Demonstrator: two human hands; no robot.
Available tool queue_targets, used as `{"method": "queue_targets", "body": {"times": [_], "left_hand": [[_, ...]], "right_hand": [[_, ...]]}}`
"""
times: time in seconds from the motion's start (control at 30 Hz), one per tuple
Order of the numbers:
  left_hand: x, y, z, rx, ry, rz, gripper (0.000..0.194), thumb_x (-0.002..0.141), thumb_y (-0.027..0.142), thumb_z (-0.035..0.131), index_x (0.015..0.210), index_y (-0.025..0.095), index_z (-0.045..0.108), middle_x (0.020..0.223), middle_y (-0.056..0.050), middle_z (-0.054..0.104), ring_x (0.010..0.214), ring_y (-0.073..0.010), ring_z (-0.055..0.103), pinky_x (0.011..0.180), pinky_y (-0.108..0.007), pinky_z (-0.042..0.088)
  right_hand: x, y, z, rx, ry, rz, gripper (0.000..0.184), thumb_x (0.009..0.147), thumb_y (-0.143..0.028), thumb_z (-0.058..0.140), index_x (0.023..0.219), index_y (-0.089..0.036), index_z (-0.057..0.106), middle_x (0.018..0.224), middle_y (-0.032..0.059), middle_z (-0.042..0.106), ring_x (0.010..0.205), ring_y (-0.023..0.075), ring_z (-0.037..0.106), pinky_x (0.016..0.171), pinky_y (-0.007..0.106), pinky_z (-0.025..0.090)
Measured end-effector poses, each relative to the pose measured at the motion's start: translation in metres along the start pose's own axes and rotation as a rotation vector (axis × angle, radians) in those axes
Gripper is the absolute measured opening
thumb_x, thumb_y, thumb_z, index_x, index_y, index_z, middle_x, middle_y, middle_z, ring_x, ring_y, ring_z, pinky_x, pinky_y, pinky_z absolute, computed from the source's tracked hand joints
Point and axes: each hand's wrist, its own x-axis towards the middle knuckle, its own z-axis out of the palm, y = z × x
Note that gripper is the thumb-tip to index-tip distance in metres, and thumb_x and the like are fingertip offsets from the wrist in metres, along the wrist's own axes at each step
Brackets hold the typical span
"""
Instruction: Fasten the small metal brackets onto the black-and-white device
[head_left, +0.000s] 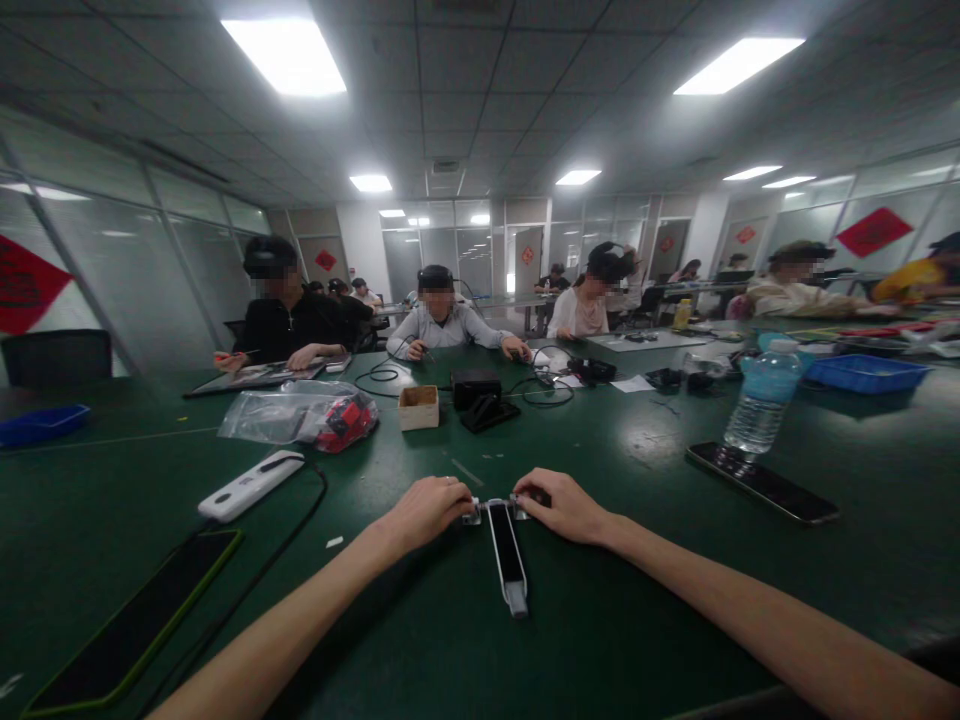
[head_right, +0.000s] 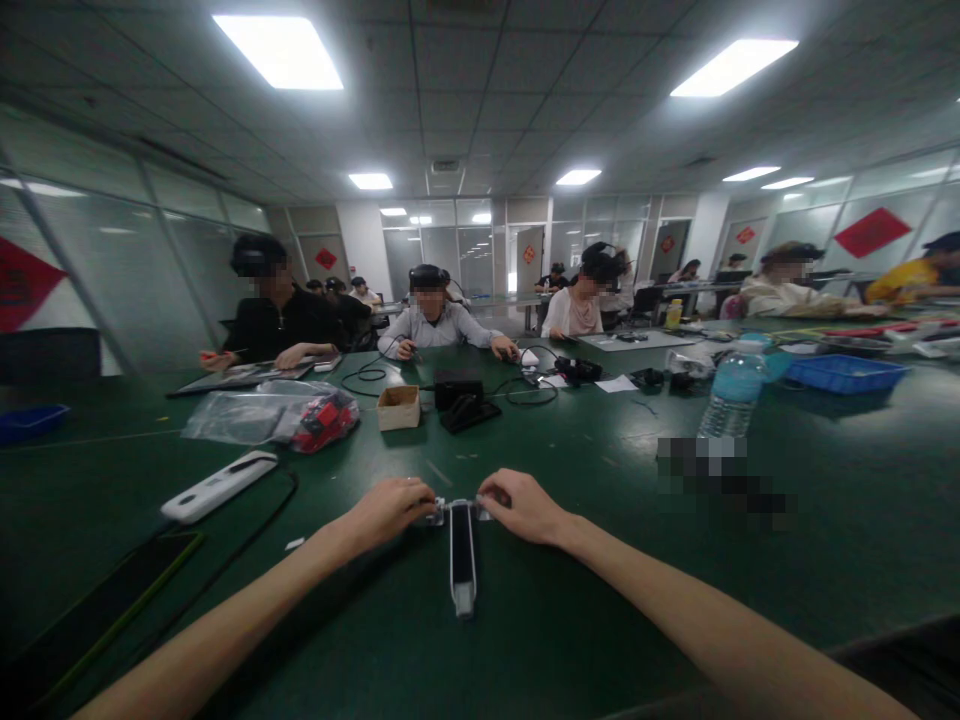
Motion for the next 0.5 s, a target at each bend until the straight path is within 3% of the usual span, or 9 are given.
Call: {"method": "queue_targets", "body": {"times": [0.5], "left_hand": [[0.002,0.016,0.005,0.14,0.002,-0.062,0.02,0.091,0.029,0.045,0.094,0.018,0.062,0.091,-0.004,0.064,0.079,-0.0169,0.059,0.068,-0.025,0.04]], "right_hand": [[-0.001,0.0,0.002,0.001,-0.042,-0.039,0.018,0.084,-0.03,0.053,0.094,-0.017,0.062,0.087,0.0028,0.058,0.076,0.0139,0.054,0.067,0.027,0.045]]}}
